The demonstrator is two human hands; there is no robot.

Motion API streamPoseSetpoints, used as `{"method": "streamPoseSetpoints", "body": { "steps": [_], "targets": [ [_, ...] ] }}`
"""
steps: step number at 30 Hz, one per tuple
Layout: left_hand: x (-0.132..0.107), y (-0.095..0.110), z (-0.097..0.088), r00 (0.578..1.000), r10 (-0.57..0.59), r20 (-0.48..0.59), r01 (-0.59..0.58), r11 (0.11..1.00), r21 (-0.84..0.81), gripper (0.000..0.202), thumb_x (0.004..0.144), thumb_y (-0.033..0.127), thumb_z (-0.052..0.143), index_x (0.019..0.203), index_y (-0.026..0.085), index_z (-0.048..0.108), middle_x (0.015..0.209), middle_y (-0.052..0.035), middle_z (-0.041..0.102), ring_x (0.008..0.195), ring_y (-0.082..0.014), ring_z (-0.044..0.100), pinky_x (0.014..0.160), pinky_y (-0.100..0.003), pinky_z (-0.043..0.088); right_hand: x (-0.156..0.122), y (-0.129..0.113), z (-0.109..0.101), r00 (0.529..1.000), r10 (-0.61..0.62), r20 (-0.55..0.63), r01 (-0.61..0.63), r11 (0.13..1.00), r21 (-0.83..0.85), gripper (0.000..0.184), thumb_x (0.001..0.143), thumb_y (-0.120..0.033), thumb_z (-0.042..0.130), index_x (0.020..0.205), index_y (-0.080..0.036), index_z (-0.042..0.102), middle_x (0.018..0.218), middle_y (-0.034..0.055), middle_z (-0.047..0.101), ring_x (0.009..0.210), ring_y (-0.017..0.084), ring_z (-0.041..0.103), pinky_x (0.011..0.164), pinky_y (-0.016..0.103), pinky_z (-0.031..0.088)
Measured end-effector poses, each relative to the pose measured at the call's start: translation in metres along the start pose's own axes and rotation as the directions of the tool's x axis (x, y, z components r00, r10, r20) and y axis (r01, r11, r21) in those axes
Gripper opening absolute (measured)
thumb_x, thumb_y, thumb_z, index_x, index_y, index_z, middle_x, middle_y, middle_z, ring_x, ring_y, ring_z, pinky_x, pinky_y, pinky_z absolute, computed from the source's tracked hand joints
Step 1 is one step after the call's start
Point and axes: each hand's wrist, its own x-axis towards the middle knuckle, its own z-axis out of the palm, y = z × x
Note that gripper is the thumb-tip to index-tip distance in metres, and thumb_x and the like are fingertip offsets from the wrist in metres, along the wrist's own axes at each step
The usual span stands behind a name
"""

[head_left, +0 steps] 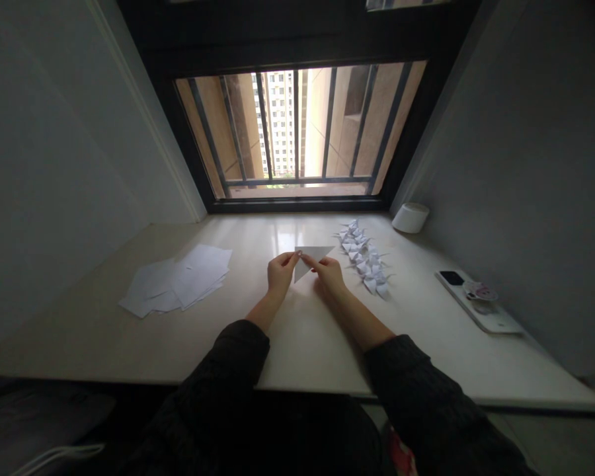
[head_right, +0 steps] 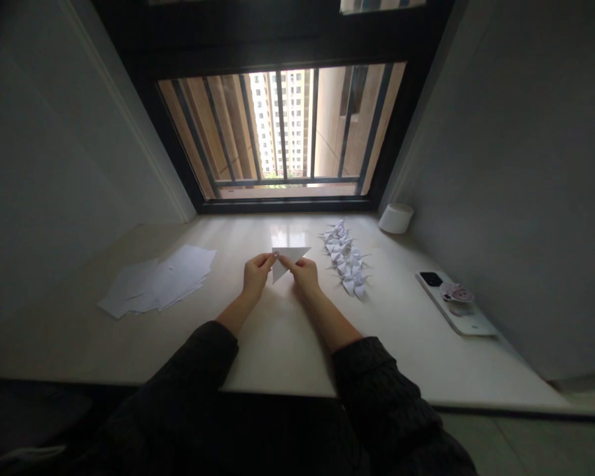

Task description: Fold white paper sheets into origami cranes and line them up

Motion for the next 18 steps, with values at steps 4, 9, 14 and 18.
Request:
{"method": "streamPoseSetpoints", "body": {
  "steps": [4, 9, 14, 18],
  "targets": [
    [-0.0003, 0.001, -0.0009, 1.0, -0.005, 0.007, 0.005, 1.0, -0.014, 0.036, 0.068, 0.049, 0.067, 0.082, 0.016, 0.073, 0.081, -0.0056, 0.071, 0.075, -0.0173, 0.062, 0.066, -0.026, 0.044, 0.0017, 0.0019, -0.0018, 1.0, -0.003, 0.023, 0.004, 1.0, -0.005, 0.035, 0.052, -0.048, 0.078, 0.056, -0.015, 0.066, 0.068, 0.0061, 0.07, 0.065, 0.018, 0.062, 0.059, 0.027, 0.044],
    [-0.0004, 0.0014, -0.0023, 1.0, -0.001, 0.006, 0.001, 1.0, 0.005, 0.036, 0.07, 0.049, 0.066, 0.082, 0.016, 0.073, 0.08, -0.0054, 0.071, 0.073, -0.0163, 0.06, 0.065, -0.025, 0.043, 0.0043, 0.005, -0.0042, 0.999, -0.027, 0.039, 0.029, 0.998, -0.063, 0.038, 0.052, -0.05, 0.077, 0.059, -0.014, 0.068, 0.067, 0.0068, 0.07, 0.064, 0.019, 0.061, 0.059, 0.028, 0.044],
    [-0.0018, -0.0007, -0.0018, 0.997, 0.035, -0.07, -0.032, 0.999, 0.043, 0.036, 0.072, 0.05, 0.063, 0.078, 0.016, 0.073, 0.072, -0.003, 0.068, 0.068, -0.0147, 0.057, 0.061, -0.024, 0.04, 0.0024, 0.0022, -0.0026, 0.999, -0.008, 0.038, 0.014, 0.987, -0.16, 0.038, 0.054, -0.051, 0.076, 0.059, -0.013, 0.068, 0.061, 0.0058, 0.066, 0.058, 0.016, 0.057, 0.055, 0.027, 0.04],
    [-0.0032, 0.0005, -0.001, 0.988, 0.052, -0.148, -0.05, 0.999, 0.018, 0.035, 0.074, 0.05, 0.061, 0.076, 0.016, 0.071, 0.069, -0.0017, 0.066, 0.065, -0.0137, 0.055, 0.058, -0.023, 0.039, 0.0011, 0.0023, -0.0014, 0.998, -0.007, 0.058, 0.016, 0.988, -0.156, 0.037, 0.054, -0.051, 0.076, 0.056, -0.015, 0.066, 0.057, 0.0019, 0.063, 0.053, 0.012, 0.052, 0.055, 0.026, 0.038]
  ]
}}
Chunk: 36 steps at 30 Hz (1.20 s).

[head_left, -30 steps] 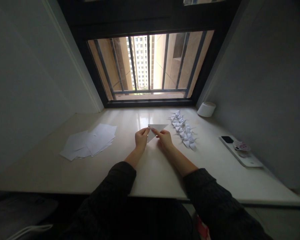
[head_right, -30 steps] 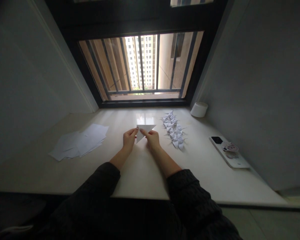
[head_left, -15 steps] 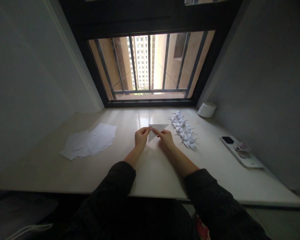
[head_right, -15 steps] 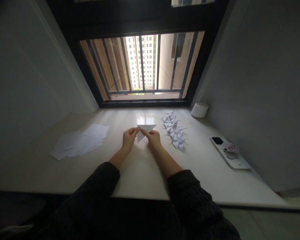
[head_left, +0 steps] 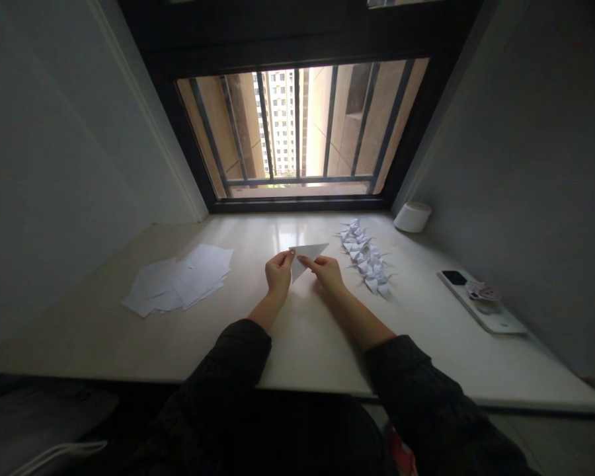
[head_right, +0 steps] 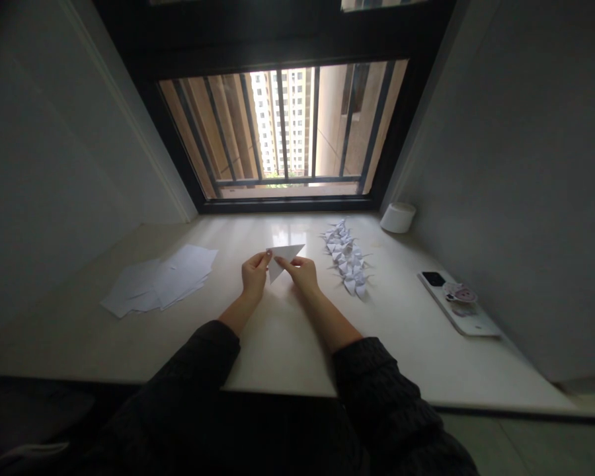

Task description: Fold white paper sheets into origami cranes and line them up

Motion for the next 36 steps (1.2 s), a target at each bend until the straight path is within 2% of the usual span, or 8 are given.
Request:
{"method": "streamPoseSetpoints", "body": {
  "steps": [4, 11, 17, 20, 23, 29, 33, 36],
  "targets": [
    [0.002, 0.003, -0.002, 0.999, -0.011, -0.048, 0.009, 0.999, -0.037, 0.036, 0.074, 0.05, 0.061, 0.077, 0.016, 0.071, 0.068, -0.0013, 0.065, 0.063, -0.013, 0.055, 0.057, -0.022, 0.039, -0.001, 0.0, -0.001, 0.999, -0.007, 0.037, 0.007, 1.0, -0.011, 0.038, 0.056, -0.052, 0.075, 0.052, -0.016, 0.063, 0.051, -0.0011, 0.059, 0.051, 0.011, 0.048, 0.055, 0.025, 0.038],
    [0.007, 0.001, -0.005, 0.997, 0.002, -0.08, -0.005, 0.999, -0.035, 0.036, 0.073, 0.05, 0.062, 0.074, 0.015, 0.071, 0.062, -0.0002, 0.062, 0.058, -0.0118, 0.051, 0.053, -0.022, 0.035, 0.002, -0.003, -0.004, 0.992, -0.006, 0.126, 0.015, 0.997, -0.076, 0.039, 0.06, -0.055, 0.071, 0.065, -0.016, 0.07, 0.066, 0.0046, 0.069, 0.061, 0.015, 0.057, 0.061, 0.027, 0.041],
    [0.005, 0.003, -0.004, 0.996, 0.032, -0.08, -0.032, 0.999, -0.001, 0.034, 0.072, 0.048, 0.062, 0.074, 0.016, 0.071, 0.065, -0.0013, 0.063, 0.062, -0.0132, 0.053, 0.055, -0.022, 0.037, 0.002, -0.007, -0.012, 0.978, -0.184, 0.1, 0.209, 0.891, -0.402, 0.04, 0.066, -0.058, 0.064, 0.055, -0.019, 0.067, 0.055, 0.0023, 0.065, 0.057, 0.016, 0.056, 0.058, 0.026, 0.038],
    [0.005, 0.005, -0.003, 0.995, 0.061, -0.084, -0.058, 0.998, 0.036, 0.034, 0.073, 0.048, 0.062, 0.073, 0.016, 0.071, 0.064, -0.0012, 0.063, 0.062, -0.0137, 0.053, 0.057, -0.023, 0.038, 0.001, -0.008, -0.014, 0.97, -0.229, 0.084, 0.241, 0.849, -0.47, 0.041, 0.069, -0.058, 0.061, 0.054, -0.02, 0.066, 0.056, 0.002, 0.065, 0.055, 0.015, 0.054, 0.055, 0.026, 0.035],
    [0.004, 0.005, -0.002, 0.993, 0.085, -0.076, -0.081, 0.995, 0.049, 0.034, 0.074, 0.048, 0.061, 0.074, 0.016, 0.07, 0.064, -0.0008, 0.062, 0.062, -0.0135, 0.052, 0.058, -0.023, 0.038, 0.002, -0.006, -0.011, 0.978, -0.206, 0.045, 0.206, 0.894, -0.398, 0.04, 0.067, -0.057, 0.063, 0.053, -0.02, 0.066, 0.057, 0.002, 0.065, 0.056, 0.015, 0.055, 0.057, 0.026, 0.037],
    [0.003, 0.006, -0.003, 0.994, 0.071, -0.088, -0.066, 0.996, 0.061, 0.036, 0.075, 0.051, 0.059, 0.074, 0.016, 0.069, 0.069, -0.0013, 0.063, 0.067, -0.0144, 0.054, 0.059, -0.023, 0.039, 0.003, 0.0, -0.003, 0.996, -0.089, -0.031, 0.087, 0.995, -0.057, 0.039, 0.06, -0.055, 0.069, 0.063, -0.017, 0.07, 0.064, 0.004, 0.067, 0.062, 0.016, 0.057, 0.062, 0.027, 0.041],
    [0.005, 0.005, -0.002, 0.996, -0.016, -0.087, 0.019, 0.999, 0.036, 0.038, 0.074, 0.052, 0.059, 0.074, 0.016, 0.068, 0.071, -0.0024, 0.064, 0.068, -0.0144, 0.055, 0.06, -0.023, 0.04, 0.003, 0.001, -0.002, 0.998, -0.069, 0.005, 0.069, 0.998, -0.013, 0.037, 0.058, -0.054, 0.071, 0.058, -0.017, 0.066, 0.06, 0.0022, 0.063, 0.059, 0.013, 0.052, 0.06, 0.026, 0.039],
    [0.005, 0.006, -0.001, 0.997, -0.072, -0.011, 0.072, 0.997, -0.018, 0.041, 0.071, 0.054, 0.061, 0.078, 0.014, 0.068, 0.074, -0.0038, 0.065, 0.07, -0.0142, 0.055, 0.06, -0.022, 0.04, 0.005, 0.002, -0.003, 0.995, -0.102, -0.021, 0.102, 0.995, 0.021, 0.038, 0.06, -0.054, 0.071, 0.053, -0.018, 0.059, 0.054, -0.0013, 0.056, 0.054, 0.011, 0.047, 0.058, 0.025, 0.037]
  ]
}}
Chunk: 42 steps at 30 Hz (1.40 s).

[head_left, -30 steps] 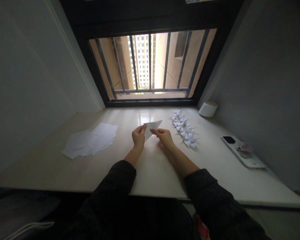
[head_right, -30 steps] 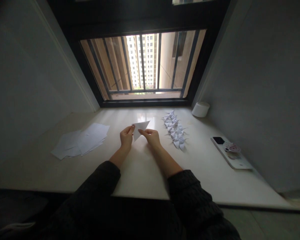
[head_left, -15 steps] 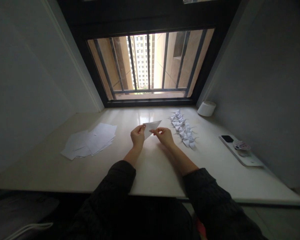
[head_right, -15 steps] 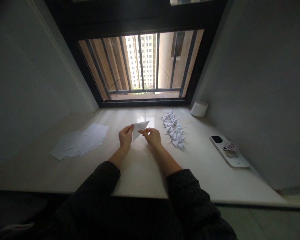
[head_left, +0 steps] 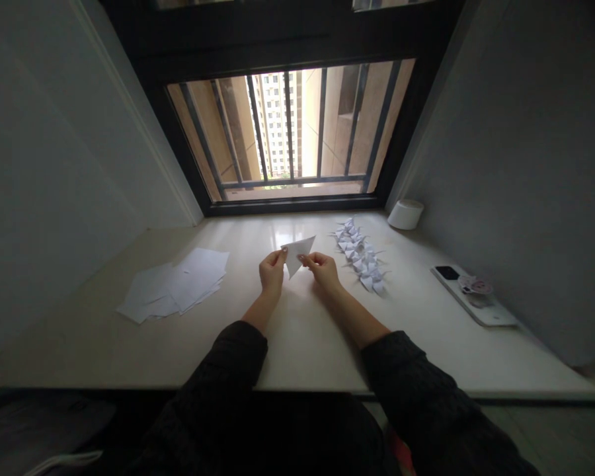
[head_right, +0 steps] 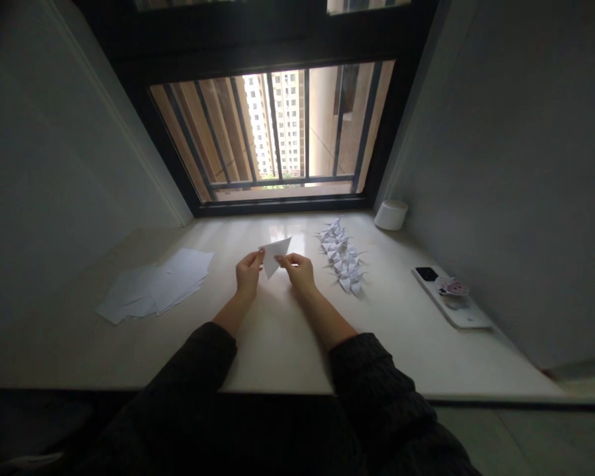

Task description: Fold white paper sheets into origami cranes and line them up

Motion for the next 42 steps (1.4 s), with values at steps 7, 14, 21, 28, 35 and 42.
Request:
{"method": "streamPoseSetpoints", "body": {
  "steps": [7, 14, 21, 28, 35, 42],
  "targets": [
    [0.0, -0.001, 0.001, 0.966, -0.045, 0.256, 0.043, 0.999, 0.013, 0.043, 0.061, 0.055, 0.07, 0.066, 0.013, 0.065, 0.056, 0.0013, 0.055, 0.053, -0.0093, 0.045, 0.05, -0.021, 0.032, 0.0, 0.0, -0.001, 1.0, -0.002, -0.021, 0.004, 0.994, 0.108, 0.039, 0.059, -0.054, 0.07, 0.052, -0.019, 0.056, 0.051, -0.0039, 0.047, 0.053, 0.01, 0.041, 0.055, 0.024, 0.036],
    [0.002, -0.004, -0.003, 0.97, 0.013, 0.241, -0.057, 0.983, 0.176, 0.039, 0.062, 0.053, 0.069, 0.056, 0.015, 0.064, 0.05, 0.0011, 0.052, 0.055, -0.0132, 0.05, 0.049, -0.023, 0.033, 0.005, -0.004, -0.007, 0.984, 0.132, -0.122, -0.107, 0.975, 0.196, 0.034, 0.053, -0.049, 0.076, 0.064, -0.016, 0.07, 0.056, -0.0009, 0.056, 0.055, 0.01, 0.046, 0.054, 0.025, 0.039],
    [-0.002, 0.001, 0.0, 0.975, 0.015, 0.224, -0.068, 0.971, 0.23, 0.041, 0.059, 0.054, 0.069, 0.049, 0.016, 0.059, 0.046, 0.0019, 0.048, 0.052, -0.0121, 0.046, 0.046, -0.022, 0.027, 0.021, -0.003, -0.027, 0.971, 0.125, -0.205, -0.093, 0.983, 0.158, 0.038, 0.052, -0.052, 0.075, 0.067, -0.017, 0.071, 0.058, -0.0003, 0.056, 0.054, 0.01, 0.048, 0.051, 0.023, 0.04],
    [-0.002, 0.004, 0.0, 0.976, 0.066, 0.207, -0.128, 0.943, 0.306, 0.04, 0.062, 0.055, 0.068, 0.052, 0.017, 0.061, 0.049, 0.0009, 0.052, 0.053, -0.0129, 0.047, 0.047, -0.022, 0.028, 0.022, -0.003, -0.028, 0.971, 0.108, -0.214, -0.078, 0.986, 0.144, 0.037, 0.051, -0.05, 0.076, 0.067, -0.016, 0.071, 0.058, 0.0002, 0.058, 0.055, 0.01, 0.049, 0.05, 0.023, 0.039],
    [-0.002, 0.005, -0.001, 0.979, 0.067, 0.192, -0.128, 0.938, 0.323, 0.039, 0.061, 0.056, 0.068, 0.053, 0.018, 0.063, 0.049, 0.001, 0.053, 0.055, -0.0142, 0.049, 0.048, -0.023, 0.028, 0.021, -0.009, -0.031, 0.97, 0.086, -0.229, -0.063, 0.993, 0.103, 0.037, 0.053, -0.05, 0.075, 0.068, -0.016, 0.072, 0.058, 0.0004, 0.06, 0.054, 0.01, 0.05, 0.052, 0.024, 0.039],
    [0.0, 0.003, -0.005, 0.982, 0.061, 0.178, -0.116, 0.941, 0.318, 0.036, 0.062, 0.052, 0.07, 0.052, 0.018, 0.062, 0.048, 0.0017, 0.05, 0.054, -0.0133, 0.047, 0.048, -0.023, 0.026, 0.023, -0.01, -0.037, 0.961, 0.027, -0.275, -0.002, 0.996, 0.091, 0.033, 0.057, -0.046, 0.073, 0.07, -0.016, 0.071, 0.061, 0.0006, 0.061, 0.056, 0.01, 0.048, 0.053, 0.025, 0.039]
  ]
}}
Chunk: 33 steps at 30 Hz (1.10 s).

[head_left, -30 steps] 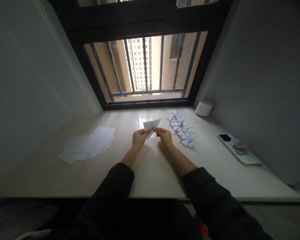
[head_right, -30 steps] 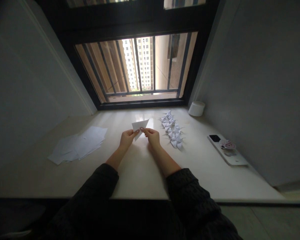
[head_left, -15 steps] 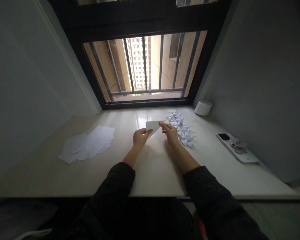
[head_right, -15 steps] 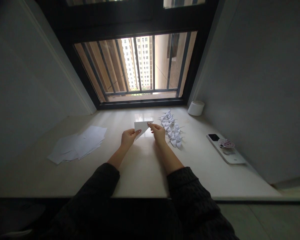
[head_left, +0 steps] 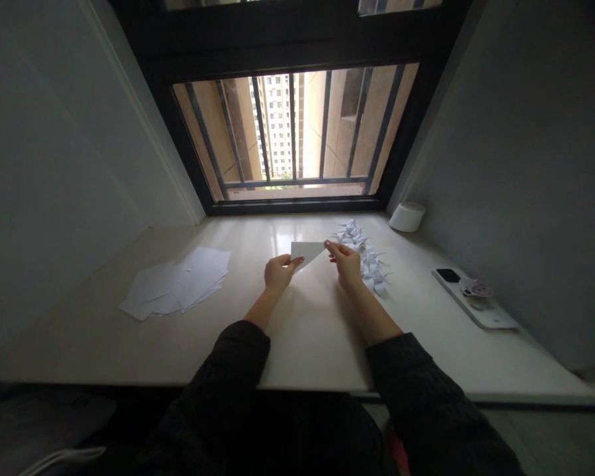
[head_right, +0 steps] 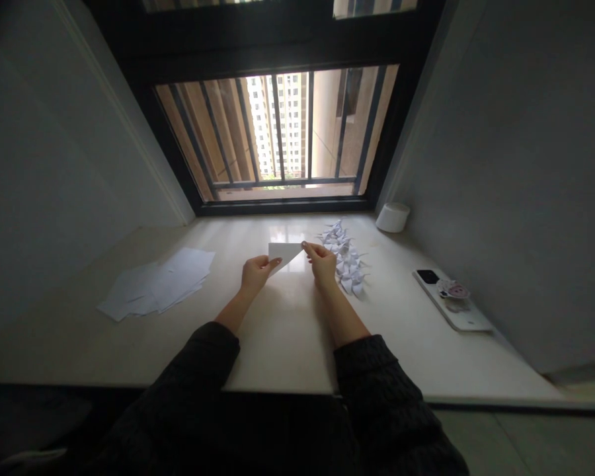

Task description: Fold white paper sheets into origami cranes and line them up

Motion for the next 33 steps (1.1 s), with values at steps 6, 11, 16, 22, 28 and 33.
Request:
{"method": "streamPoseSetpoints", "body": {
  "steps": [6, 11, 16, 22, 28, 33],
  "targets": [
    [0.0, -0.002, 0.001, 1.0, 0.021, 0.014, -0.021, 1.0, 0.018, 0.036, 0.064, 0.053, 0.067, 0.055, 0.018, 0.063, 0.051, 0.001, 0.053, 0.054, -0.0133, 0.047, 0.048, -0.023, 0.026, -0.001, -0.003, -0.001, 1.0, 0.02, -0.02, -0.019, 1.0, 0.021, 0.03, 0.059, -0.046, 0.072, 0.063, -0.017, 0.068, 0.053, -0.0012, 0.054, 0.054, 0.01, 0.046, 0.052, 0.025, 0.036],
    [-0.002, -0.002, 0.002, 0.999, 0.027, 0.023, -0.027, 0.999, 0.034, 0.038, 0.063, 0.055, 0.067, 0.054, 0.018, 0.062, 0.051, 0.0012, 0.052, 0.053, -0.0126, 0.045, 0.048, -0.023, 0.025, -0.002, -0.002, -0.003, 0.998, 0.037, -0.044, -0.035, 0.998, 0.045, 0.028, 0.058, -0.044, 0.072, 0.057, -0.017, 0.063, 0.05, -0.0027, 0.051, 0.051, 0.009, 0.045, 0.051, 0.024, 0.035],
    [-0.004, 0.002, 0.0, 0.998, 0.004, 0.056, -0.01, 0.995, 0.103, 0.042, 0.065, 0.057, 0.065, 0.053, 0.017, 0.06, 0.049, 0.0025, 0.048, 0.052, -0.0116, 0.043, 0.048, -0.022, 0.024, -0.003, 0.005, 0.001, 0.998, 0.014, -0.055, -0.009, 0.996, 0.089, 0.033, 0.061, -0.049, 0.069, 0.058, -0.018, 0.059, 0.049, -0.004, 0.05, 0.049, 0.009, 0.044, 0.049, 0.023, 0.036],
    [-0.001, 0.002, -0.008, 0.999, -0.007, 0.051, -0.007, 0.96, 0.28, 0.041, 0.073, 0.057, 0.057, 0.061, 0.018, 0.064, 0.054, 0.0021, 0.052, 0.055, -0.0125, 0.047, 0.051, -0.023, 0.027, -0.004, 0.004, 0.0, 0.98, -0.145, -0.134, 0.138, 0.989, -0.059, 0.045, 0.078, -0.058, 0.05, 0.091, -0.017, 0.062, 0.063, -0.0009, 0.056, 0.057, 0.012, 0.052, 0.053, 0.023, 0.04],
    [-0.001, 0.001, -0.014, 0.979, 0.195, 0.054, -0.186, 0.764, 0.618, 0.031, 0.08, 0.051, 0.055, 0.077, 0.023, 0.068, 0.073, -0.0042, 0.065, 0.07, -0.0195, 0.056, 0.06, -0.028, 0.033, -0.015, 0.002, 0.0, 0.833, -0.438, 0.338, 0.551, 0.708, -0.442, 0.05, 0.069, -0.051, 0.068, 0.11, -0.023, 0.062, 0.099, 0.0079, 0.065, 0.086, 0.021, 0.057, 0.072, 0.031, 0.045],
    [0.001, 0.0, -0.02, 0.942, 0.322, 0.095, -0.3, 0.679, 0.67, 0.032, 0.081, 0.051, 0.054, 0.08, 0.022, 0.069, 0.08, -0.0081, 0.067, 0.081, -0.0237, 0.059, 0.07, -0.032, 0.038, -0.018, 0.011, -0.001, 0.844, -0.243, 0.477, 0.518, 0.595, -0.614, 0.028, 0.074, -0.048, 0.064, 0.077, -0.02, 0.071, 0.073, 0.0049, 0.067, 0.067, 0.018, 0.057, 0.062, 0.029, 0.038]
  ]
}}
